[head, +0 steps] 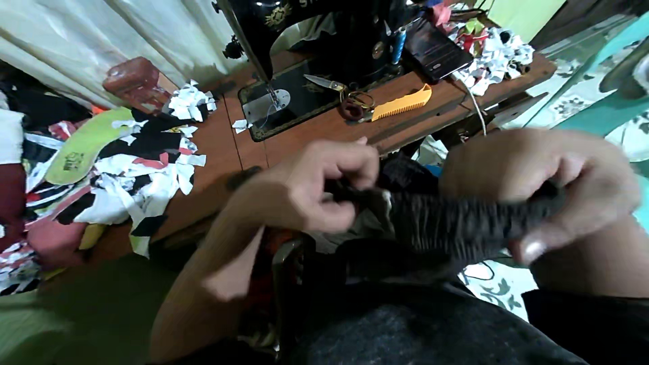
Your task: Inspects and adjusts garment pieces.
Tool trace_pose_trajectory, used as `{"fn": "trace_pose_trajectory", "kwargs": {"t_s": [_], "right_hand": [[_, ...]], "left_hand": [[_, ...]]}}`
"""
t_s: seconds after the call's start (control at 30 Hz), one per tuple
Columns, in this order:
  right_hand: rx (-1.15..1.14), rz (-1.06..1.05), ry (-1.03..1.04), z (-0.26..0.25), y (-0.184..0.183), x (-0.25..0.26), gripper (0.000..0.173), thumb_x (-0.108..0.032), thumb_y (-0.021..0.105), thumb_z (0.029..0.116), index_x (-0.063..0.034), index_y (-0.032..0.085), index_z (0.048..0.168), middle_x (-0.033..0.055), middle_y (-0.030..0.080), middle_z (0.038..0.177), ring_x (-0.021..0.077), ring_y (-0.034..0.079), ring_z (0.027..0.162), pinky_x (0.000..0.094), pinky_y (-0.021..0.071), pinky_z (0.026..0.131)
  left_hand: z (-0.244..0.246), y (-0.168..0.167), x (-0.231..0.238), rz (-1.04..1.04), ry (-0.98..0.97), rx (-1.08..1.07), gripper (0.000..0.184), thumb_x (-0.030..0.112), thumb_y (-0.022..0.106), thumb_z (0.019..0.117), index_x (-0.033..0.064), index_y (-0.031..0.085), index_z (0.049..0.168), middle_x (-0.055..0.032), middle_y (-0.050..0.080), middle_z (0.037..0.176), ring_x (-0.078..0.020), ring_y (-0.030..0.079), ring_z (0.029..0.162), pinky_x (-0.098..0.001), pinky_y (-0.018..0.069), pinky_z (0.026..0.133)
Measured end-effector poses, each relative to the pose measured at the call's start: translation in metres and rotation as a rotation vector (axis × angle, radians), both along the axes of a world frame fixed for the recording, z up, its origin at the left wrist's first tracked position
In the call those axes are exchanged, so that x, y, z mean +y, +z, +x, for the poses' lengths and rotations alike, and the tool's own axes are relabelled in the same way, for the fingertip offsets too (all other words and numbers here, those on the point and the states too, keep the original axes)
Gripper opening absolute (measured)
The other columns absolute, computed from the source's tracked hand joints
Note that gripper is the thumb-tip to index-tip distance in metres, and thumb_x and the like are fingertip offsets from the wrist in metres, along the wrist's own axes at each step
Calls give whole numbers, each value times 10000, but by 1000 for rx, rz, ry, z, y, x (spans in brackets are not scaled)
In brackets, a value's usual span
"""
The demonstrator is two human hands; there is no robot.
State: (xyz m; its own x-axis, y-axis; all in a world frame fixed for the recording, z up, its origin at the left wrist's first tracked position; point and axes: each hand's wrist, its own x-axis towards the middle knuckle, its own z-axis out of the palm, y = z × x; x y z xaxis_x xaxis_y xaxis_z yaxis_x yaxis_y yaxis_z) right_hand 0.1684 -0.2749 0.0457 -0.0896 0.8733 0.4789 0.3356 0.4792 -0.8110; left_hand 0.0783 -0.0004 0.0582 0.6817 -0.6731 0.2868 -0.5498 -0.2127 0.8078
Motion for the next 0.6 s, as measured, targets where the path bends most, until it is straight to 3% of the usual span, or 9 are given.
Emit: {"fn": "trace_pose_trajectory", "kwargs": {"t_s": [0.03,0.07,0.13,0.17,0.27,0.3,0.37,0.47,0.6], "right_hand": [[-65,-19,-129,8,2,-13,230,-296,671,967,-146,647,795,-136,614,732,-80,568,681,92,458,584],[-104,-33,-299,14,-7,-29,183,-273,678,967,-140,679,841,-124,648,761,-67,589,685,101,484,581],[-92,-44,-664,15,-36,-53,118,-172,680,971,-74,738,1003,-22,733,888,16,670,745,167,559,627],[-93,-81,-811,14,-35,-52,121,-155,670,983,-71,722,1052,-6,732,941,26,678,781,173,562,659],[-108,-128,-1112,18,13,-9,132,-201,726,944,-127,717,1053,-63,720,967,-26,668,831,154,559,737],[-109,-79,-1163,31,35,12,134,-234,787,884,-170,743,992,-108,725,911,-43,672,813,167,582,745],[-221,-3,-1257,47,55,47,192,-311,819,852,-180,747,972,-110,708,891,-48,660,824,204,573,771],[-411,98,-1207,46,52,75,253,-239,691,960,-104,748,1165,35,737,1118,87,682,1058,331,545,966],[-284,586,-988,-5,37,69,368,-259,646,1006,70,603,1165,93,661,1091,129,643,1030,316,565,888]], "left_hand": [[-4,12,9,-2,50,36,83,155,662,880,94,607,875,63,631,824,0,641,841,-297,561,1000],[-8,23,17,-30,93,72,91,197,653,930,116,612,929,83,638,804,18,629,739,-190,585,742],[-17,42,26,-21,199,118,87,198,659,943,132,608,969,82,617,725,6,584,588,-148,503,486],[-20,49,28,34,249,132,95,177,668,934,132,612,997,72,634,737,-8,602,595,-156,514,487],[-20,63,30,153,239,252,195,136,695,931,110,677,1124,68,744,923,-12,711,817,-179,618,704],[-18,63,30,107,197,297,114,122,643,976,104,698,1074,60,749,899,-11,711,796,-179,616,693],[-22,66,23,-130,237,363,207,97,526,1030,115,722,966,45,748,833,-9,706,745,-183,612,671],[-34,77,2,-475,496,330,295,130,400,1093,122,687,1027,10,746,908,-54,724,851,-243,629,779],[-34,79,21,-627,448,343,416,290,258,1137,92,600,1271,-68,700,1168,-171,680,1130,-397,570,1003]]}}
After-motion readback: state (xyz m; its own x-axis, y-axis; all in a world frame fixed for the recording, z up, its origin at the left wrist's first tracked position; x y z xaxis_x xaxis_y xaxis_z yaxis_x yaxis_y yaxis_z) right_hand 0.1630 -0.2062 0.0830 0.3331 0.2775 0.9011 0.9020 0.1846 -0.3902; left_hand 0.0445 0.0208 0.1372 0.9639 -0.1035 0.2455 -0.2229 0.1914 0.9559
